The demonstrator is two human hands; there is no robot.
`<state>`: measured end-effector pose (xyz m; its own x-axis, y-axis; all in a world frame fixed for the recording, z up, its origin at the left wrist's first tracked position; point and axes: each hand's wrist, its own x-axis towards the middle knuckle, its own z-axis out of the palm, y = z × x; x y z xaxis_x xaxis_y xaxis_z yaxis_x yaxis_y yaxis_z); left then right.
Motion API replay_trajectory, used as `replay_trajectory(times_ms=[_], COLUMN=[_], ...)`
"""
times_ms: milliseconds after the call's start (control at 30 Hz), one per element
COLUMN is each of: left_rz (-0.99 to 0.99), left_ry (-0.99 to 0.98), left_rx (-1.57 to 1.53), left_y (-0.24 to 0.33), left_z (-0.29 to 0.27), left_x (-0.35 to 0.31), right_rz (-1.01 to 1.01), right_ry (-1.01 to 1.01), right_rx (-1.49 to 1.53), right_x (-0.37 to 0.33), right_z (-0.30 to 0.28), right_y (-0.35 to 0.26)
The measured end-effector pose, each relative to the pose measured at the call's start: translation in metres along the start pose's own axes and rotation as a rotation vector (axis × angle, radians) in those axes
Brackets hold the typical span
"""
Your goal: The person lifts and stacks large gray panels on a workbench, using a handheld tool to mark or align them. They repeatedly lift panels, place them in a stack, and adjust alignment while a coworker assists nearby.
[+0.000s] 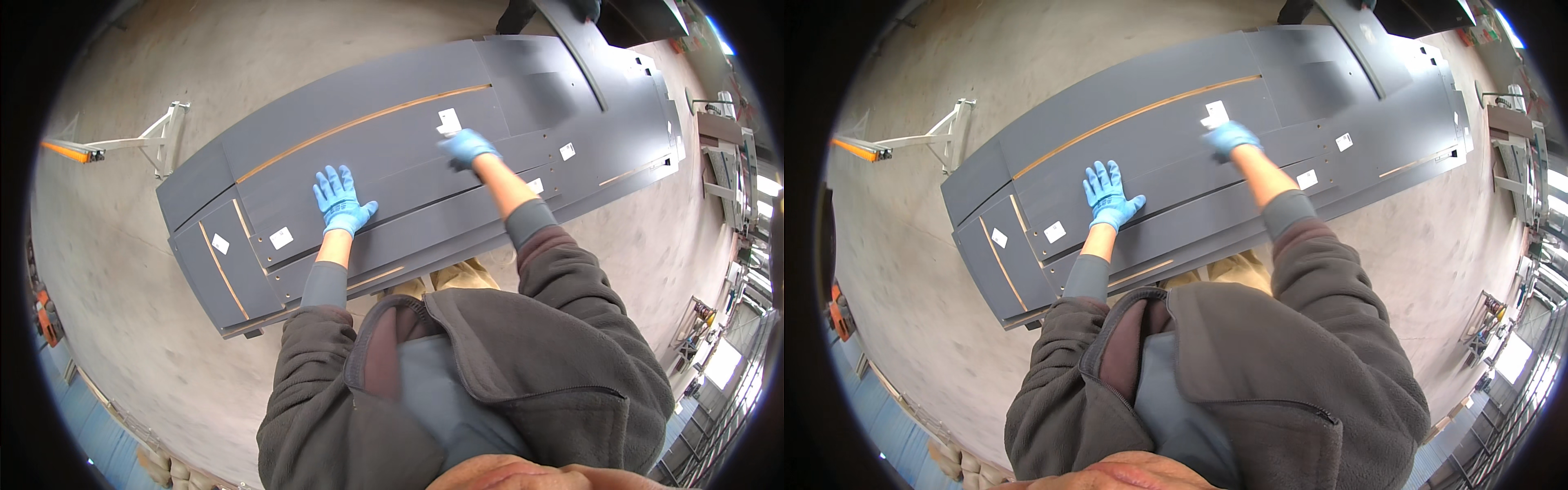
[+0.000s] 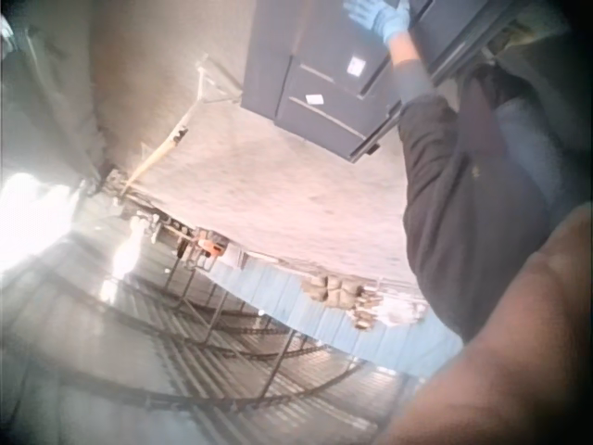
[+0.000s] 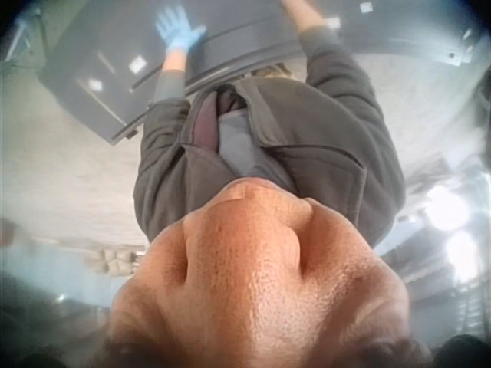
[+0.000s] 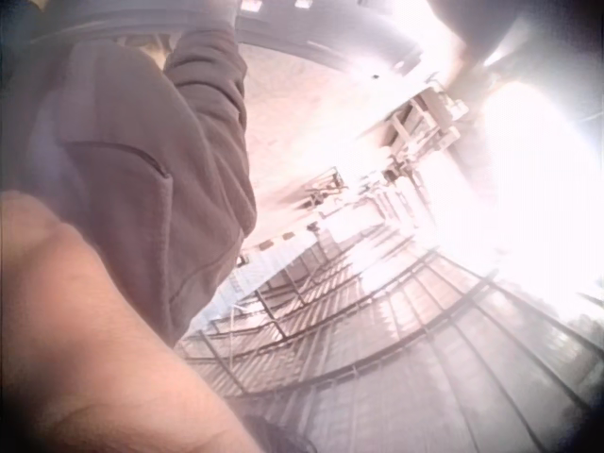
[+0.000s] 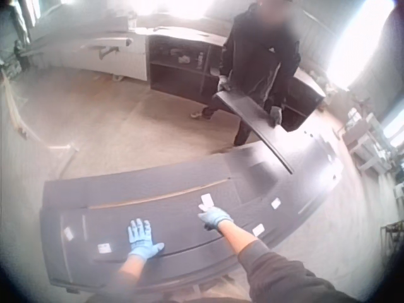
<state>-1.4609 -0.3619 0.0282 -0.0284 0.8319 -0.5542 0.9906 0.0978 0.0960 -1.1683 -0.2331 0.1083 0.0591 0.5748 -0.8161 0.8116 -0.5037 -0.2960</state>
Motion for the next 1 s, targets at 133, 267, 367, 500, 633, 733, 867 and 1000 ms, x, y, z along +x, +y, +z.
replay_trajectory(times_ms=[133, 267, 367, 500, 633, 733, 867, 1000], left_rz=[-0.078, -0.074, -0.096, -0.117, -0.17, -0.074, 0.079, 0.05], left_ry=[-0.034, -0.042, -0.045, -0.079, -0.124, -0.11, -0.115, -0.177], left_rx=[0.07, 0.03, 0.068, 0.089, 0.132, 0.137, 0.04, 0.094], left_y=[0.014, 0.017, 0.023, 0.027, 0.043, 0.086, 0.183, 0.255], left_z=[-0.006, -0.006, -0.006, -0.008, -0.012, -0.009, 0.005, 0.013], left_x=[0.002, 0.003, 0.004, 0.007, 0.014, 0.015, 0.006, 0.006], right_rz=[-0.34, -0.129, -0.052, 0.226, 0.409, 0.369, 0.276, 0.304], right_ry=[-0.428, -0.281, 0.058, 0.152, 0.118, 0.151, -0.024, 0.076], right_rx=[-0.349, -0.053, 0.102, -0.04, 0.337, 0.531, 0.411, 0.466], right_x=[-0.02, -0.002, 0.016, 0.002, -0.031, -0.041, -0.03, -0.018], right_z=[0.046, -0.005, -0.068, -0.09, -0.083, -0.071, -0.078, -0.118], right_y=[-0.056, -0.019, 0.087, 0.247, 0.33, 0.337, 0.336, 0.35])
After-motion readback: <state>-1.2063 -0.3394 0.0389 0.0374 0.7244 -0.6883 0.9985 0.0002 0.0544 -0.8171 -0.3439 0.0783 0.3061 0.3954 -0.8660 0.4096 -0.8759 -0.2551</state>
